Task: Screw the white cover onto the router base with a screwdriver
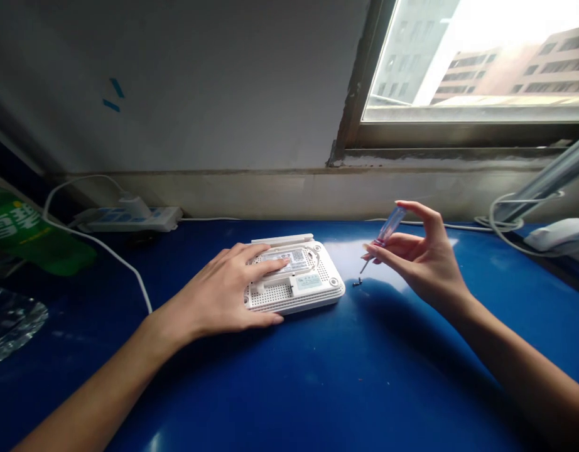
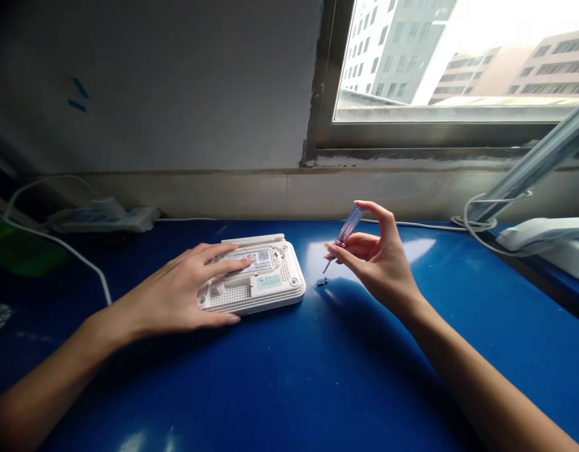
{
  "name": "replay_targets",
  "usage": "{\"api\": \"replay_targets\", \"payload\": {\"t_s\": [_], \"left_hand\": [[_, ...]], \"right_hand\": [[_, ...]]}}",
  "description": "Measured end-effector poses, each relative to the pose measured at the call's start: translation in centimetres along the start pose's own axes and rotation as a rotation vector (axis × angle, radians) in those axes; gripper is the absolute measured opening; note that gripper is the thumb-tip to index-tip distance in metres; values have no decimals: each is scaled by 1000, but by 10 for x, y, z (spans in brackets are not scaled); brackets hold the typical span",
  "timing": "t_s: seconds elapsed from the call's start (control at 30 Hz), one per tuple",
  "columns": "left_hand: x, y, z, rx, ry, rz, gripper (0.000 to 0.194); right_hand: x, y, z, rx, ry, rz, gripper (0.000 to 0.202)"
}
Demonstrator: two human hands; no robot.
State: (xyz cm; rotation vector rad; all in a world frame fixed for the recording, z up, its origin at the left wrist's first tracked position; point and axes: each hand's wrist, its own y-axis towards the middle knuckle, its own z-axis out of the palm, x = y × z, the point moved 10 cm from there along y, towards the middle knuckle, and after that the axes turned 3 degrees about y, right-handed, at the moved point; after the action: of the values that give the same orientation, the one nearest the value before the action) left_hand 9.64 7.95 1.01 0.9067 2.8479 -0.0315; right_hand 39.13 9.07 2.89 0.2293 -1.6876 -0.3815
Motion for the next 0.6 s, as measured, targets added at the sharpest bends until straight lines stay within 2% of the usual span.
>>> {"api": "replay_targets", "payload": {"t_s": [0.17, 0.23, 0.33, 0.4, 0.5, 0.6], "left_hand": [[-4, -3, -9, -64, 36, -136, 74], [-9, -4, -12, -86, 11, -148, 70], [-17, -7, -11, -82, -134, -100, 71], [-23, -10, -9, -85, -183, -29, 80], [-30, -11, -4, -137, -109, 82, 93], [-33, -7, 6, -183, -93, 106, 89]], "right_hand": [[6, -2, 3, -9, 15, -28, 87], [9, -4, 6, 2, 21, -51, 84], [16, -8, 14, 24, 26, -80, 81], [19, -11, 19, 27, 23, -84, 79], [23, -17, 26, 30, 16, -84, 77], [29, -23, 37, 81, 12, -115, 78]]}}
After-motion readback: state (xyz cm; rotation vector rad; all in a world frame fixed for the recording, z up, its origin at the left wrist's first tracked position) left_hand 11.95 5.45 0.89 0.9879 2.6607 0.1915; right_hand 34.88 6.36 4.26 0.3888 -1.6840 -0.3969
